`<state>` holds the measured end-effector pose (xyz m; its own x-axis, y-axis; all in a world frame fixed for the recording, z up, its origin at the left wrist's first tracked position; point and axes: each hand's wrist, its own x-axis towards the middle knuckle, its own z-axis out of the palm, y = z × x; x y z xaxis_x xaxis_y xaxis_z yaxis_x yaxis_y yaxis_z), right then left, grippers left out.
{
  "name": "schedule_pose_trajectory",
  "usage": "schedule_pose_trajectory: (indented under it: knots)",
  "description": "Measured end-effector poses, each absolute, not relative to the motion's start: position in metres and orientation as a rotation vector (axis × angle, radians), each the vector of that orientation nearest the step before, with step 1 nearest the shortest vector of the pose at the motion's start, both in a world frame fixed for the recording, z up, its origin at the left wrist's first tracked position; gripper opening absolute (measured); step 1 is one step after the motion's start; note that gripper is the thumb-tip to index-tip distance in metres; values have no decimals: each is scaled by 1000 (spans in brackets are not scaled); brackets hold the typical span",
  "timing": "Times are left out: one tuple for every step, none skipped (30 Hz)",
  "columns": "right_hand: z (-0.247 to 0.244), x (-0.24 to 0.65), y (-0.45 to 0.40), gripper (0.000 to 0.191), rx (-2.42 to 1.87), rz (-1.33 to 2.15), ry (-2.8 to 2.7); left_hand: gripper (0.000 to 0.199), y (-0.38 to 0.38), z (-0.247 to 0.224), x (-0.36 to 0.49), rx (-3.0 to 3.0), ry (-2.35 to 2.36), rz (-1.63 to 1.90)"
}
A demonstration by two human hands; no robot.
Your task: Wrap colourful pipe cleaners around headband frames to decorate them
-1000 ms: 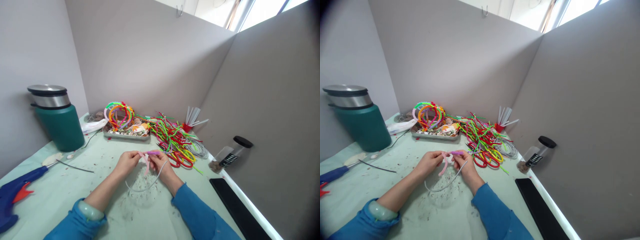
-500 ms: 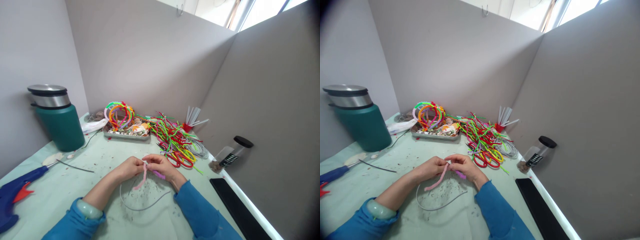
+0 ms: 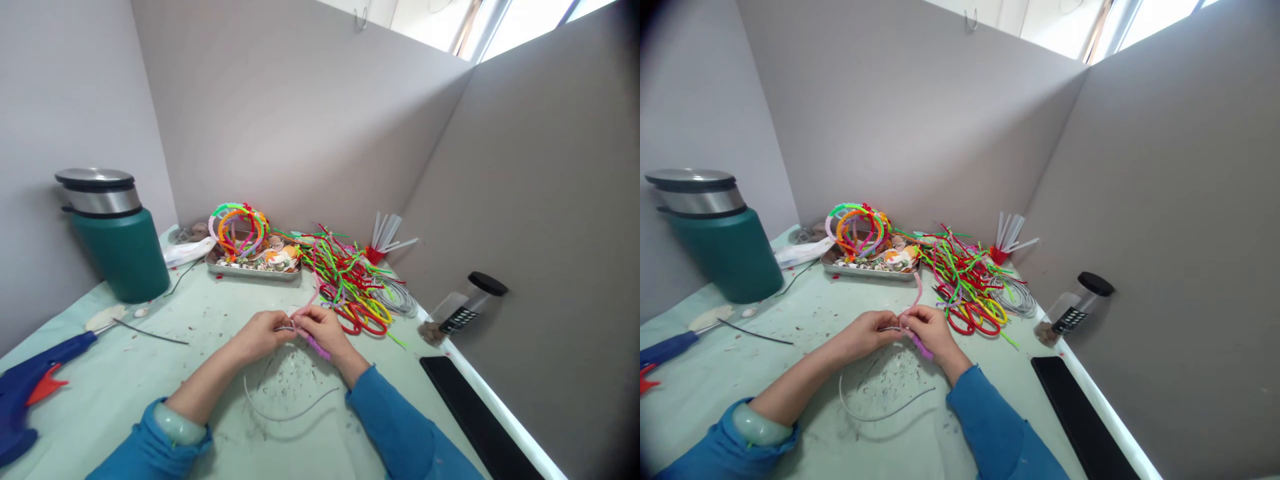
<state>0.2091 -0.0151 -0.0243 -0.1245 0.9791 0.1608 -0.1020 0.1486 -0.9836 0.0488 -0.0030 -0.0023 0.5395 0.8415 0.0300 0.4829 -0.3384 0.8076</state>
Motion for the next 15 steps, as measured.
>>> schedule_pose_trajectory:
  knots:
    - [-23, 209, -15, 13, -972, 1212, -1296, 31, -3, -2, 49, 2025, 1074, 600]
    - [-22, 209, -15, 13, -980, 1200, -1291, 31, -3, -2, 48, 2051, 1067, 608]
    - [-21, 209, -16, 14, -987, 1189, -1289, 31, -3, -1, 48, 2074, 1053, 612]
    - [-20, 209, -16, 14, -992, 1183, -1290, 31, -4, 0, 48, 2091, 1036, 615]
    - [-20, 209, -16, 15, -995, 1183, -1291, 31, -4, 1, 48, 2105, 1020, 619]
    - [-20, 209, -17, 17, -996, 1184, -1291, 31, -5, 2, 48, 2119, 1007, 622]
    - [-20, 209, -17, 18, -994, 1187, -1290, 31, -5, 3, 49, 2131, 998, 630]
    - [-20, 209, -17, 18, -993, 1184, -1288, 31, -6, 3, 49, 2139, 993, 640]
    - [-20, 209, -17, 19, -993, 1175, -1287, 31, -6, 3, 49, 2140, 991, 650]
    - [-20, 209, -17, 20, -994, 1165, -1286, 30, -6, 3, 49, 2136, 989, 665]
    - [-21, 209, -18, 20, -994, 1159, -1284, 30, -6, 3, 50, 2128, 984, 682]
    - [-21, 209, -18, 21, -992, 1162, -1278, 29, -5, 2, 50, 2115, 978, 704]
    - [-21, 209, -18, 22, -986, 1178, -1271, 28, -5, 1, 51, 2104, 971, 725]
    - [-22, 210, -18, 23, -975, 1204, -1258, 27, -5, 1, 51, 2094, 965, 745]
    - [-22, 210, -18, 23, -962, 1234, -1238, 26, -5, 1, 52, 2085, 961, 765]
